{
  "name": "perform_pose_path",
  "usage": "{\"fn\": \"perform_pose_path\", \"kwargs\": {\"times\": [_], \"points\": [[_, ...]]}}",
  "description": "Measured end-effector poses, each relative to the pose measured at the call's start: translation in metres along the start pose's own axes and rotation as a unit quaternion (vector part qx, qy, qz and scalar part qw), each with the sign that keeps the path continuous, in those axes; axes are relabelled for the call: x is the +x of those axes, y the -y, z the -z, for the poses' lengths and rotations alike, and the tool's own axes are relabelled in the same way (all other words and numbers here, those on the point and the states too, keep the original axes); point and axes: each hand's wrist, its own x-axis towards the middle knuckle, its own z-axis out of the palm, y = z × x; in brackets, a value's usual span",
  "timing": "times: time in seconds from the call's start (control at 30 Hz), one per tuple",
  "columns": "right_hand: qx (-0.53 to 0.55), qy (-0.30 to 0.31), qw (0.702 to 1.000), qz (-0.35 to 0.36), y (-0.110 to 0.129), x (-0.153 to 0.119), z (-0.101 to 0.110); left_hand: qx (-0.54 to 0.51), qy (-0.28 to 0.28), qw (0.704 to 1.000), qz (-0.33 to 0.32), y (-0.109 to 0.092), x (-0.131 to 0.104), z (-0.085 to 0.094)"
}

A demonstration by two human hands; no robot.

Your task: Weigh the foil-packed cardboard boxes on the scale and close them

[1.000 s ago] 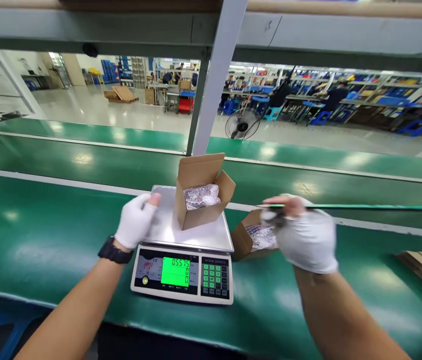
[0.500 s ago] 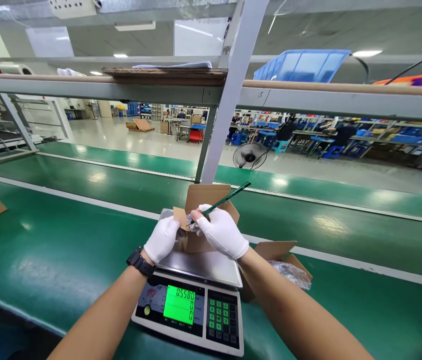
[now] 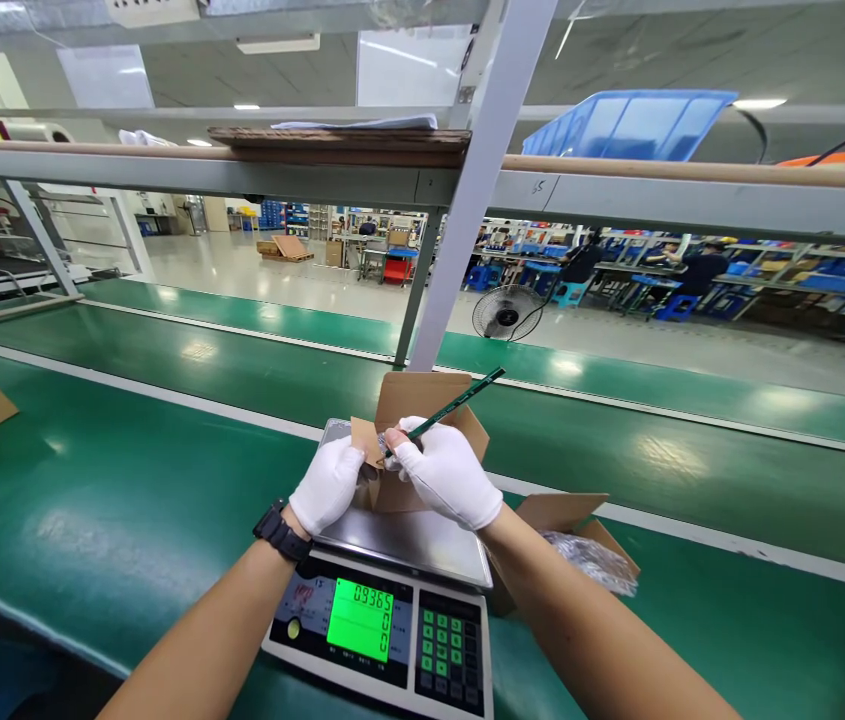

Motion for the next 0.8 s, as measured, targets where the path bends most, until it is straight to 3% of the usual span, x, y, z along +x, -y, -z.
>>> {"fn": "perform_pose_path", "kwargs": {"times": [0.53, 0.67, 0.73, 0.8], "points": [[0.0, -0.042, 0.999, 0.001, -0.001, 0.002, -0.002, -0.015, -0.005, 1.0, -0.002, -0.003, 0.0, 0.0], [0.155, -0.011, 0.987, -0.035, -0.006, -0.004, 0.009, -0.004, -0.011, 1.0, -0.006, -0.011, -0.004, 0.003], [0.265, -0.051, 0.961, -0.063, -0.008, -0.017, 0.012, 0.007, -0.039, 0.999, -0.016, -0.015, -0.005, 0.001], [0.326, -0.12, 0.936, -0.062, -0.007, -0.037, 0.01, 0.009, -0.026, 0.999, -0.018, -0.016, -0.003, -0.005]]}}
